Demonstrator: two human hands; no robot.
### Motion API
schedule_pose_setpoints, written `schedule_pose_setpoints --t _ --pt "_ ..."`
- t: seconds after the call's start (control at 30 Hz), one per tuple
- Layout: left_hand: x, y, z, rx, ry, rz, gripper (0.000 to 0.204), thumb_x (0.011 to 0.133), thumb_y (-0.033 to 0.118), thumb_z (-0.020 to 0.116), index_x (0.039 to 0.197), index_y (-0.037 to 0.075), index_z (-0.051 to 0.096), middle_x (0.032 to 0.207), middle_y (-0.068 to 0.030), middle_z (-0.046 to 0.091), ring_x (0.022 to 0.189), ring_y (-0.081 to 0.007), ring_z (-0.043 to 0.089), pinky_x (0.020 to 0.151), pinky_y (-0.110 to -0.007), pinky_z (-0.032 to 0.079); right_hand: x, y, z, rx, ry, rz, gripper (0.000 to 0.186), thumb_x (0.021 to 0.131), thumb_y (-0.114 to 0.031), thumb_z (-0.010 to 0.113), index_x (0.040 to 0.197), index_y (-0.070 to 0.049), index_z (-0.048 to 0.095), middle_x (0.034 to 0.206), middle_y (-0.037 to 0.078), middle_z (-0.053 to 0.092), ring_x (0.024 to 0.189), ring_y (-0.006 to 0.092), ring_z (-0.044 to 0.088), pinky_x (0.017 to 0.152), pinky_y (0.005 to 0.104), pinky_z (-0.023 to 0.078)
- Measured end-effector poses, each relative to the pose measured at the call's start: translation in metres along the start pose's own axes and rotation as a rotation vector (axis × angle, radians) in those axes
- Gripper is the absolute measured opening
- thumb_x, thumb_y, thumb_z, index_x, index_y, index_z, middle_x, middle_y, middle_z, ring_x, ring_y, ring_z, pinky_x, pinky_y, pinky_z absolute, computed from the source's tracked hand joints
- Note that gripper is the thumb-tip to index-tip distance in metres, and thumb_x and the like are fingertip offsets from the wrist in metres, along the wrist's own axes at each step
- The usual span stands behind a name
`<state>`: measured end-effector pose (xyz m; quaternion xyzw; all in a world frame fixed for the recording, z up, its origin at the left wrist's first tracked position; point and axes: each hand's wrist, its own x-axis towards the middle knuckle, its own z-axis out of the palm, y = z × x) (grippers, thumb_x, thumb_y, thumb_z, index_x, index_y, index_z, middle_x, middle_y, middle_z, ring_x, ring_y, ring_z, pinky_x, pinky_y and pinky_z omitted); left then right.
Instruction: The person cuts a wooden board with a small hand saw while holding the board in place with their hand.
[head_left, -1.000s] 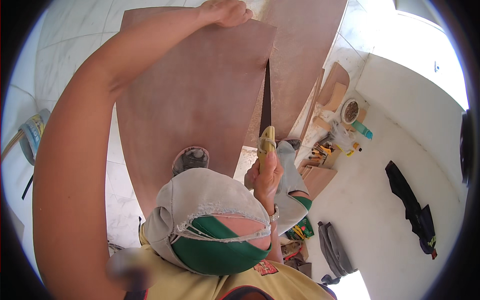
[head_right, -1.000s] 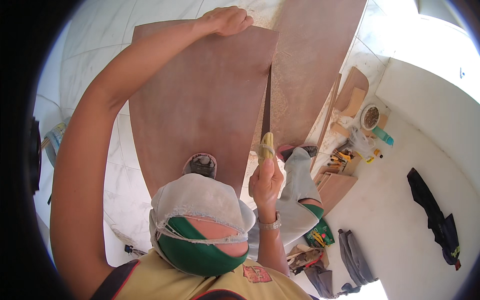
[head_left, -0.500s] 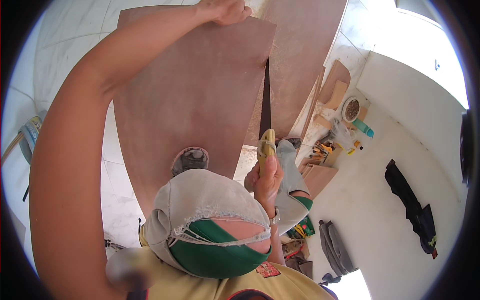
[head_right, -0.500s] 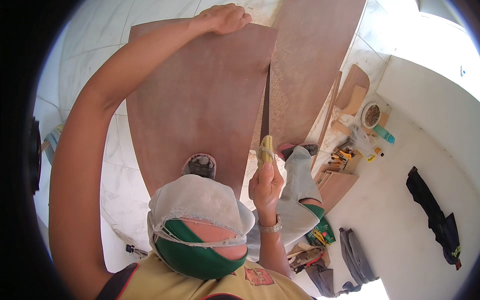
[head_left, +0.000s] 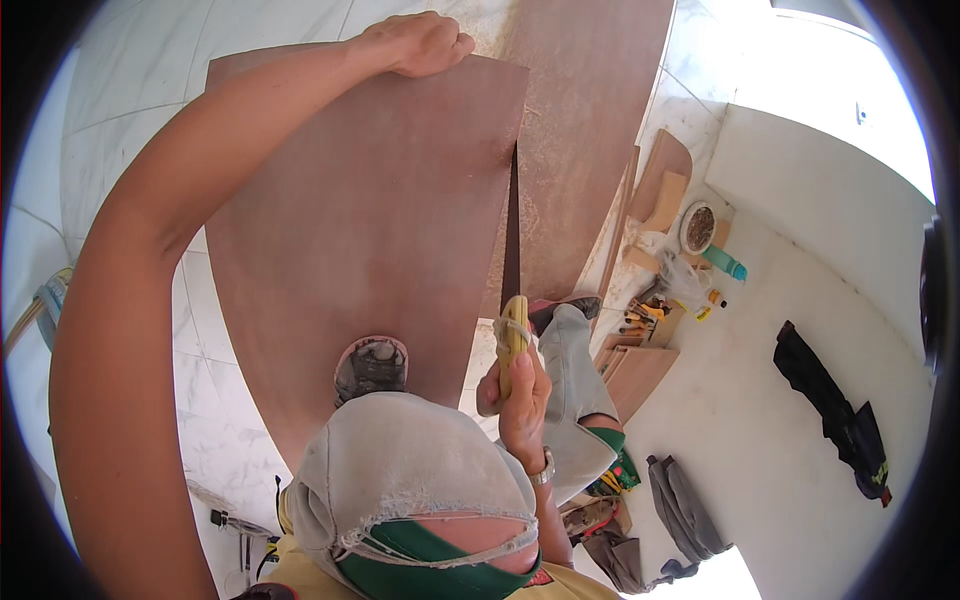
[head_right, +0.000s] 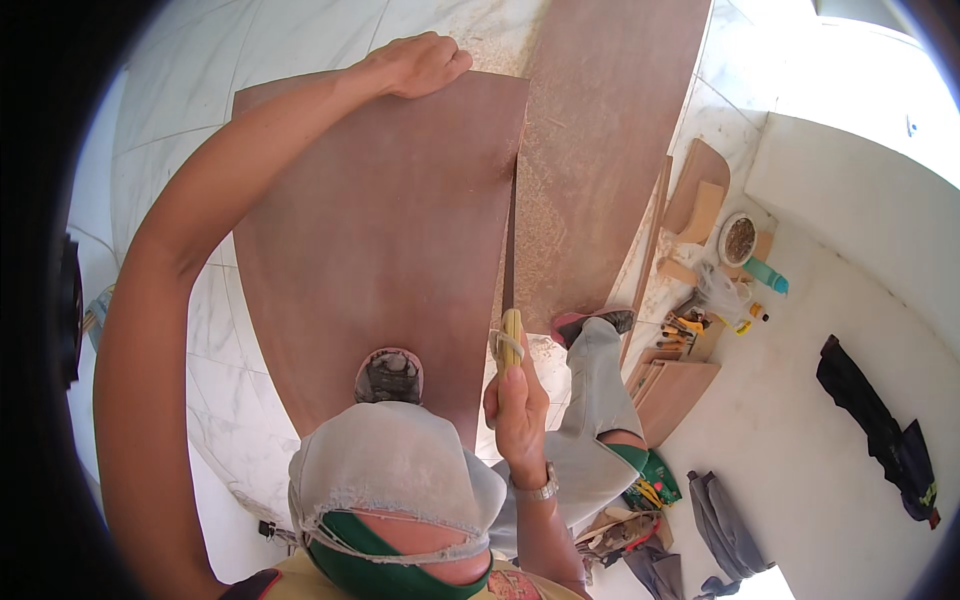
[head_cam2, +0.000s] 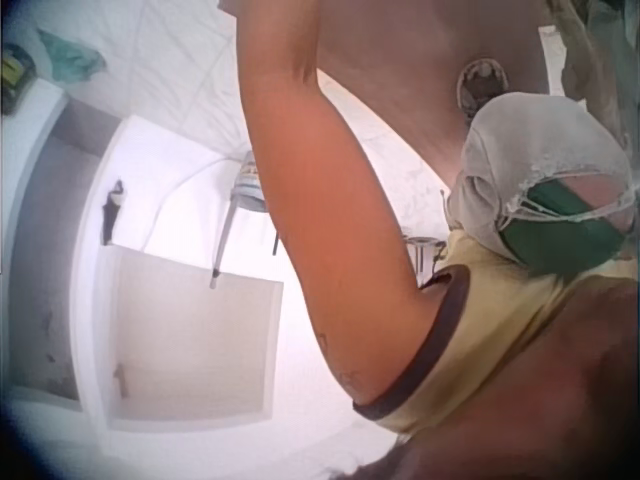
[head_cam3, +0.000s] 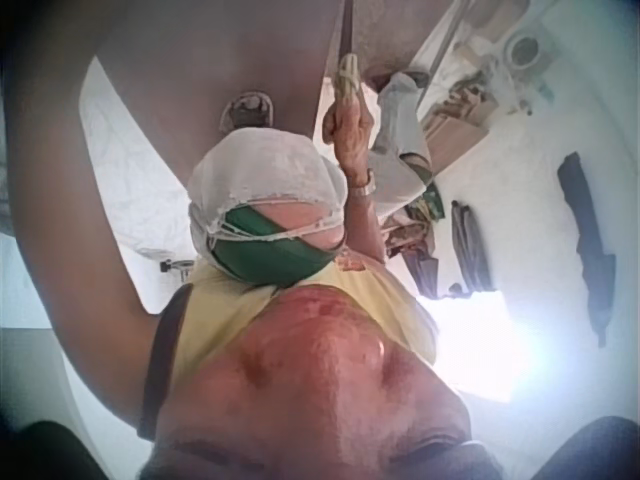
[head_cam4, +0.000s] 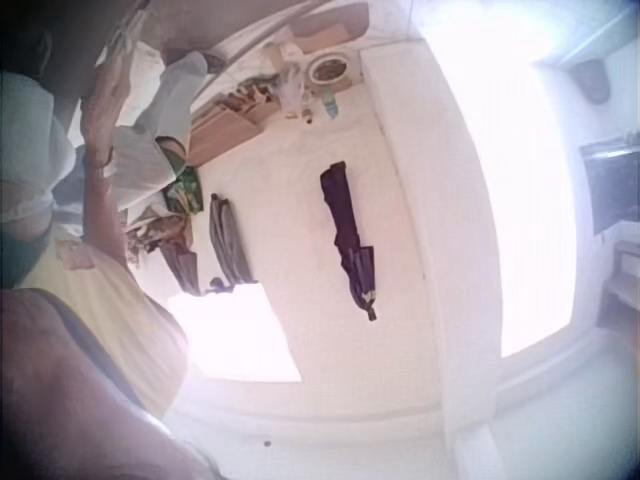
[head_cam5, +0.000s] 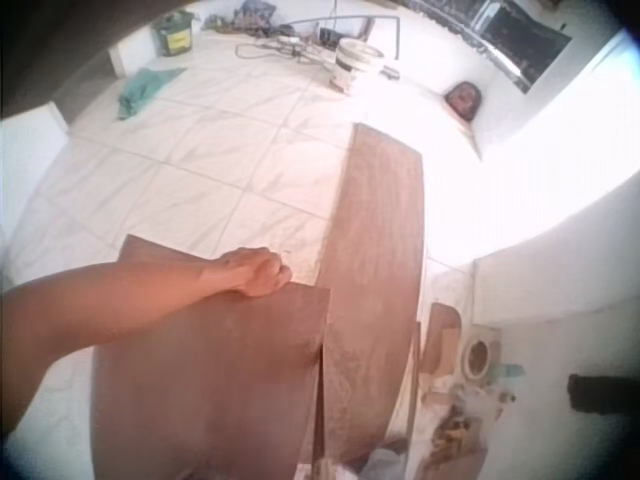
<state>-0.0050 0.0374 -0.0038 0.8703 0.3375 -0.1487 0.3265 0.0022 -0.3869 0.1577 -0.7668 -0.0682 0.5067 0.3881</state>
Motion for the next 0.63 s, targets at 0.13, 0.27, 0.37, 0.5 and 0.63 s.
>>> schedule_pose_setpoints --t 0.13,0.27,0.37,0.5,0.63 --pt "-0.005 -0.007 -0.002 -0.009 -0.004 0.001 0.057 0.108 0.04 0.038 0.099 -0.007 0.07 0.108 -0.0271 0.073 0.101 -0.0443 0.069 0.093 -0.053 0.053 0.056 -0.011 0.015 0.006 0.032 -0.142 0.054 0.116 -0.045 0.038 0.129 0.001 0.061 0.059 -0.001 0.043 0.049 0.0086 0.042 0.046 0.0277 0.037" --pt "0.01 -0.007 0.009 0.007 0.051 0.026 0.058 0.108 0.041 0.037 0.1 -0.006 0.071 0.11 -0.0264 0.073 0.103 -0.044 0.07 0.095 -0.053 0.054 0.174 -0.049 0.041 0.095 0.002 -0.251 0.05 0.116 -0.042 0.04 0.126 0.0 0.065 0.061 -0.004 0.045 0.049 0.0043 0.042 0.045 0.0258 0.035" --pt "0.0 -0.017 0.014 0.017 0.037 -0.009 0.058 0.109 0.04 0.037 0.102 -0.006 0.072 0.112 -0.0263 0.074 0.104 -0.0442 0.07 0.095 -0.053 0.054 0.141 -0.029 0.04 0.129 -0.013 -0.149 0.052 0.116 -0.039 0.039 0.137 0.002 0.063 0.061 -0.004 0.044 0.049 0.0041 0.041 0.045 0.0259 0.034" --pt "0.001 -0.008 0.007 -0.023 0.068 0.026 0.057 0.109 0.039 0.037 0.104 -0.004 0.073 0.112 -0.0267 0.074 0.102 -0.044 0.071 0.095 -0.053 0.054 0.002 0.013 0.007 0.062 0.072 -0.105 0.06 0.115 -0.036 0.037 0.154 0.007 0.052 0.062 -0.006 0.045 0.05 0.0029 0.04 0.047 0.024 0.031" --pt "-0.005 0.003 -0.004 0.015 0.008 0.0 0.056 0.108 0.039 0.038 0.106 -0.003 0.074 0.113 -0.027 0.074 0.103 -0.0428 0.072 0.095 -0.053 0.055 0.073 0.013 0.016 -0.011 0.114 -0.242 0.058 0.113 -0.049 0.043 0.132 0.002 0.063 0.056 -0.001 0.045 0.043 0.0089 0.041 0.042 0.028 0.034"
